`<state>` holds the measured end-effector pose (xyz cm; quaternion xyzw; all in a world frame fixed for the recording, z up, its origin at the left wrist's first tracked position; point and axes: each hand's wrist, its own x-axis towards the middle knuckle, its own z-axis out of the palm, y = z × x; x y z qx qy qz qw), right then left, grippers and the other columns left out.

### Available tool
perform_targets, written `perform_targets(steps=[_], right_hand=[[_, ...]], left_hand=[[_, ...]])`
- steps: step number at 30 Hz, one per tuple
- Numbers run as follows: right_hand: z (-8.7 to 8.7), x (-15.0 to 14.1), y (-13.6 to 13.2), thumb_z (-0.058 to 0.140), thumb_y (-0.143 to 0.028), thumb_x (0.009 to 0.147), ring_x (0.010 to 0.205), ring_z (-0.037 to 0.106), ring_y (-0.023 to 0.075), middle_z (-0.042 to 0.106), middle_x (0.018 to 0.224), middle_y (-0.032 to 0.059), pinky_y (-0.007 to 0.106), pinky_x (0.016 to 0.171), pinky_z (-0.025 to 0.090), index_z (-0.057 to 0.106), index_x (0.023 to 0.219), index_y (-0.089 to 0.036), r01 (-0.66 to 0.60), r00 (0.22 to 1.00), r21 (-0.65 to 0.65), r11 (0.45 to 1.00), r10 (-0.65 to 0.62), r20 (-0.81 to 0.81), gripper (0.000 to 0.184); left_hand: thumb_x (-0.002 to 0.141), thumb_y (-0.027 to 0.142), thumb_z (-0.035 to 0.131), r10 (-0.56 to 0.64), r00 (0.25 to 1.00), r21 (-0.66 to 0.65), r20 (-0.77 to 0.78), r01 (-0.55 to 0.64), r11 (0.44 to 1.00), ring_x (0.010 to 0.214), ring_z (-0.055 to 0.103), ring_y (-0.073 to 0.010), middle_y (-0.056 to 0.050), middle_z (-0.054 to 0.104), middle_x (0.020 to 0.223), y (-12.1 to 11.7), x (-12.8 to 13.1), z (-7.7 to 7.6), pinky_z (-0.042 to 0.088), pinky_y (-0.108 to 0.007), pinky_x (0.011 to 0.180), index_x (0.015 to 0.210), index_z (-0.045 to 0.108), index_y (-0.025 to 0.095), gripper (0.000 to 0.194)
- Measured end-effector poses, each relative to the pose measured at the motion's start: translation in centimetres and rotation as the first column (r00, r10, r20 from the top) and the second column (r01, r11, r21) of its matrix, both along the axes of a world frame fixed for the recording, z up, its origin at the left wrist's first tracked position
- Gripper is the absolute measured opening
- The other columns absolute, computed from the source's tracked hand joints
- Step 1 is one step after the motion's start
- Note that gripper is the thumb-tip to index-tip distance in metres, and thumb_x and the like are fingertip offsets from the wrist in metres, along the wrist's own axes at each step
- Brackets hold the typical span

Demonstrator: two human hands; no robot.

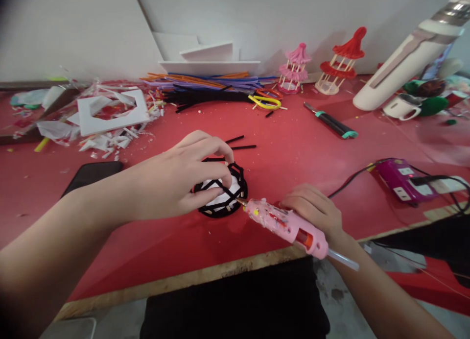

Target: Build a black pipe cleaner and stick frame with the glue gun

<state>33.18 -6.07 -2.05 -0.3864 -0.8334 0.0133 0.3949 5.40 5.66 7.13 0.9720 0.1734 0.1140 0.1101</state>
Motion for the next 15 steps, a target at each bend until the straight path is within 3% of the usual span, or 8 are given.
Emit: perform_targets(steps=[7,15], right_hand=[[0.43,-0.2,0.12,0.062,-0.024,0.092,0.08,0.063,0.0235,0.062,0.085,0.0068,0.042,0.071,0.055,0.059,0.105,-0.021,-0.004,1.0,-0.041,0.999,0.005,0.029,0.014],[-0.16,0.09,0.13,0.061,-0.016,0.09,0.081,0.062,0.0226,0.059,0.085,0.0062,0.042,0.072,0.055,0.059,0.101,-0.019,-0.02,1.0,-0.055,0.998,0.02,0.006,0.011]], left_hand=[[0.09,0.019,0.057,-0.01,1.0,0.006,-0.007,0.01,1.0,0.104,0.053,-0.0264,-0.01,0.059,0.113,0.15,0.1,0.22,0.045,-0.043,0.098,0.096,0.074,0.021,0.018],[0.089,0.018,0.057,-0.015,1.0,0.008,-0.008,0.015,1.0,0.103,0.053,-0.0257,-0.01,0.059,0.111,0.24,0.03,0.3,0.045,-0.042,0.098,0.095,0.073,0.021,0.017]])
